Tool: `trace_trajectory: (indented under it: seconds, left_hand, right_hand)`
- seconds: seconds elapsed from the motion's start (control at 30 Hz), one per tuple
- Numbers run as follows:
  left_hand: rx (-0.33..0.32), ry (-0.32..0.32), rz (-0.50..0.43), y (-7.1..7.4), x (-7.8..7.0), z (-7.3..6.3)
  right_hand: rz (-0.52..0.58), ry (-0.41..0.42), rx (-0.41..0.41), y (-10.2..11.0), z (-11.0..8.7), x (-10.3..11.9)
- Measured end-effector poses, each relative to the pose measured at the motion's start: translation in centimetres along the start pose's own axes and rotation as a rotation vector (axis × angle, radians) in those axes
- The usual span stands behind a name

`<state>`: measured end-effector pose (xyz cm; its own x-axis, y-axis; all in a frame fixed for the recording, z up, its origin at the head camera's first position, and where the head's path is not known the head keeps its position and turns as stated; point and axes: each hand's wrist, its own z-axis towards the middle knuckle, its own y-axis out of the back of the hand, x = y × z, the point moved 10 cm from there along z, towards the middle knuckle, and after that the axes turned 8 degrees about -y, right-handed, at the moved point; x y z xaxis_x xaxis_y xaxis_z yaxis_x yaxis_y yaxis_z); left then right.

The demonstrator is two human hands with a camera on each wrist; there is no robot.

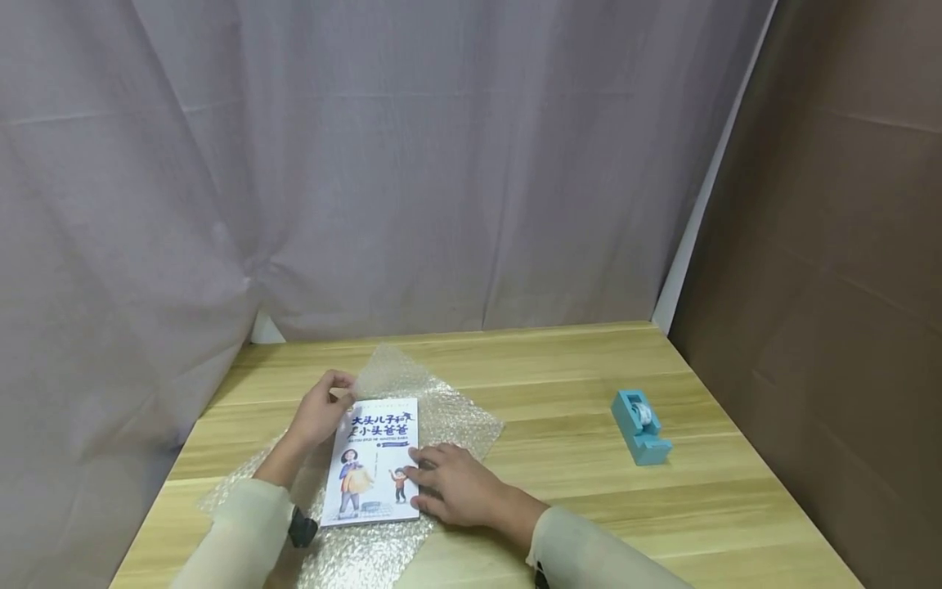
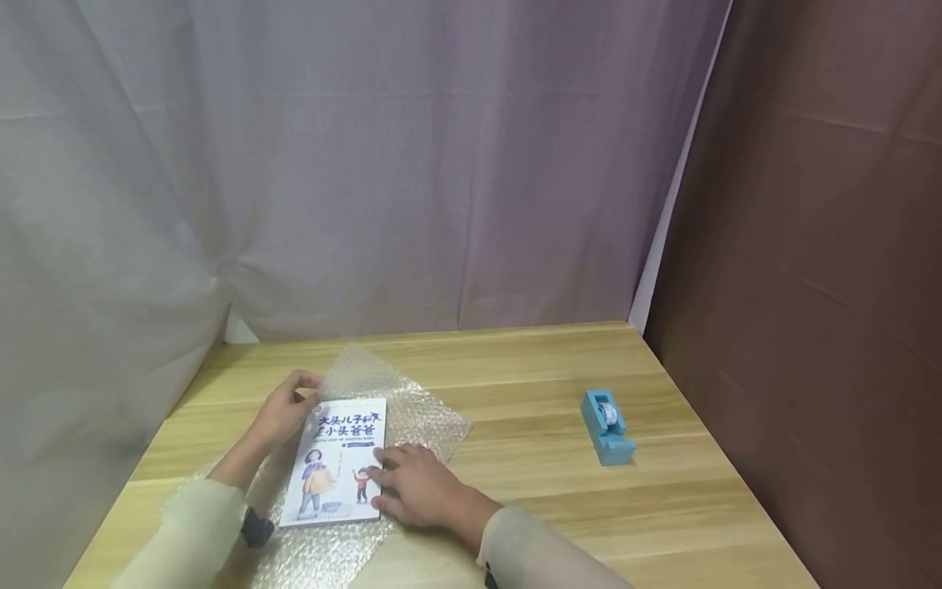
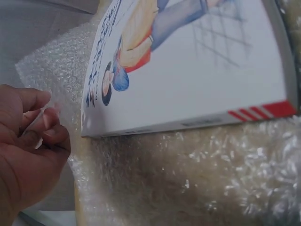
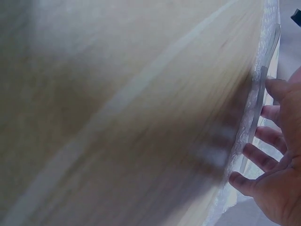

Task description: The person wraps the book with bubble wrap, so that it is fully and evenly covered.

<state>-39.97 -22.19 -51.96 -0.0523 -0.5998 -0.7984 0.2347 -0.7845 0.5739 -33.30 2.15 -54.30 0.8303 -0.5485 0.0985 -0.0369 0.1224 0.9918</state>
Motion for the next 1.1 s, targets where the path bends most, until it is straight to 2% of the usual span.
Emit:
trace_trajectory:
  seconds: [0.27,0.47,0.6,0.7,0.8,0.93,1.1]
  left_hand:
    - [0.020,-0.116,0.060,-0.2,-1.7,0.2]
    - [-0.021,-0.198,0.170,0.3,-2.4,-0.2]
    - [-0.029,-0.302,0.274,0.4,-3.2,-0.8]
    - [-0.015,-0.396,0.344,0.2,-4.0,-1.4]
    - [0.012,-0.457,0.390,-0.2,-4.3,-1.9]
    - [0.055,-0.487,0.431,-0.8,-4.1,-2.2]
    - [0.122,-0.460,0.437,-1.4,-3.4,-2.1]
  right_hand:
    - [-0.001,0.000,0.003,0.1,-0.1,0.1]
    - [0.010,0.003,-0.005,0.5,-0.2,0.2]
    - [0.031,0.014,-0.017,0.7,-0.3,0.4]
    - [0.038,0.017,-0.020,0.8,-0.4,0.5]
    - [0.040,0.015,-0.021,0.7,-0.4,0.5]
    - [0.032,0.013,-0.019,0.5,-0.3,0.3]
    - [0.030,0.006,-0.005,0.3,-0.1,0.1]
